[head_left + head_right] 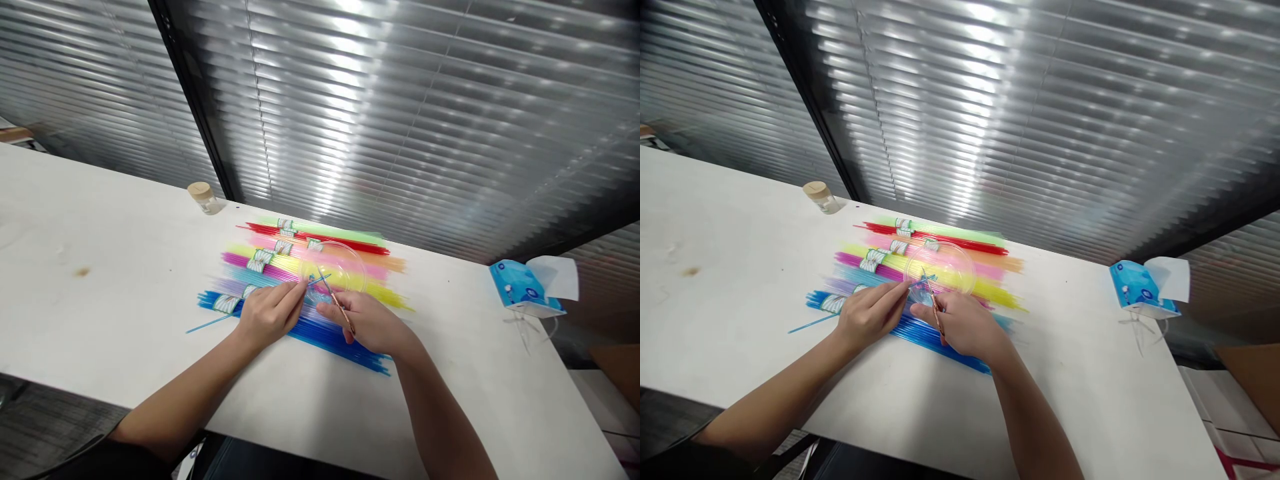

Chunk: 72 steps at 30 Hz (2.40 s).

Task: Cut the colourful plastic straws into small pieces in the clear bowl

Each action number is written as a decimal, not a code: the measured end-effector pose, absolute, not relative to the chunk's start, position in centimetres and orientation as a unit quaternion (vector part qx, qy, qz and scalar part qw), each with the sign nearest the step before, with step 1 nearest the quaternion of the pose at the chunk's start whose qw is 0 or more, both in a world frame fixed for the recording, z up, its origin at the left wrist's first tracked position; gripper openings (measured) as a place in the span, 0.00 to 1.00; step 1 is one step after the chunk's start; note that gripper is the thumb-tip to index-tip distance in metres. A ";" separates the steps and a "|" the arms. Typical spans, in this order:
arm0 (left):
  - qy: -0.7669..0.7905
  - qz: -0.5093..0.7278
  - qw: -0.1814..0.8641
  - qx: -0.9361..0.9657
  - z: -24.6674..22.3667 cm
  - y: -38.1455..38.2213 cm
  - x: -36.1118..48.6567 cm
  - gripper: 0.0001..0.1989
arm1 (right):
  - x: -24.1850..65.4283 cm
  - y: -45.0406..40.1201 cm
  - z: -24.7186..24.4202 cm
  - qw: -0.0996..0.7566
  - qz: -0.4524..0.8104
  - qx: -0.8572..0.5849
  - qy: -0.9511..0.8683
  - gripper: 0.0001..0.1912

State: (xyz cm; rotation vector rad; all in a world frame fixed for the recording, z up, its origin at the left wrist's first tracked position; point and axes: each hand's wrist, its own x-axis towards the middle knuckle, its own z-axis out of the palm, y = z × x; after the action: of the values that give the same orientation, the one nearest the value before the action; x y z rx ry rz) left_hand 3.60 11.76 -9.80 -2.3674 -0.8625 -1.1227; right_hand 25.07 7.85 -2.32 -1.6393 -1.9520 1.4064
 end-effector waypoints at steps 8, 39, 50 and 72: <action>-0.342 -0.409 0.208 -0.820 -9.9 11.6 3.7 0.15 | 25.5 8.0 -1.7 0.119 0.457 -0.585 -0.659 0.30; -0.348 -0.405 0.213 -0.819 -10.2 11.7 3.5 0.14 | 25.6 7.9 -1.5 0.128 0.471 -0.596 -0.638 0.32; -0.331 -0.406 0.201 -0.828 -10.2 11.7 3.4 0.15 | 25.4 7.9 -1.9 0.101 0.463 -0.590 -0.654 0.30; -0.308 -0.405 0.208 -0.835 -9.9 11.7 3.4 0.13 | 25.3 7.9 -1.7 0.099 0.465 -0.596 -0.647 0.28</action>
State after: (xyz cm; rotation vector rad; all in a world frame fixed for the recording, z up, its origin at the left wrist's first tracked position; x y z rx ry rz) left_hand 3.44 11.71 -9.88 -2.3249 -0.8569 -1.1266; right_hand 25.27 7.88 -1.75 -1.7629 -1.9138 1.3754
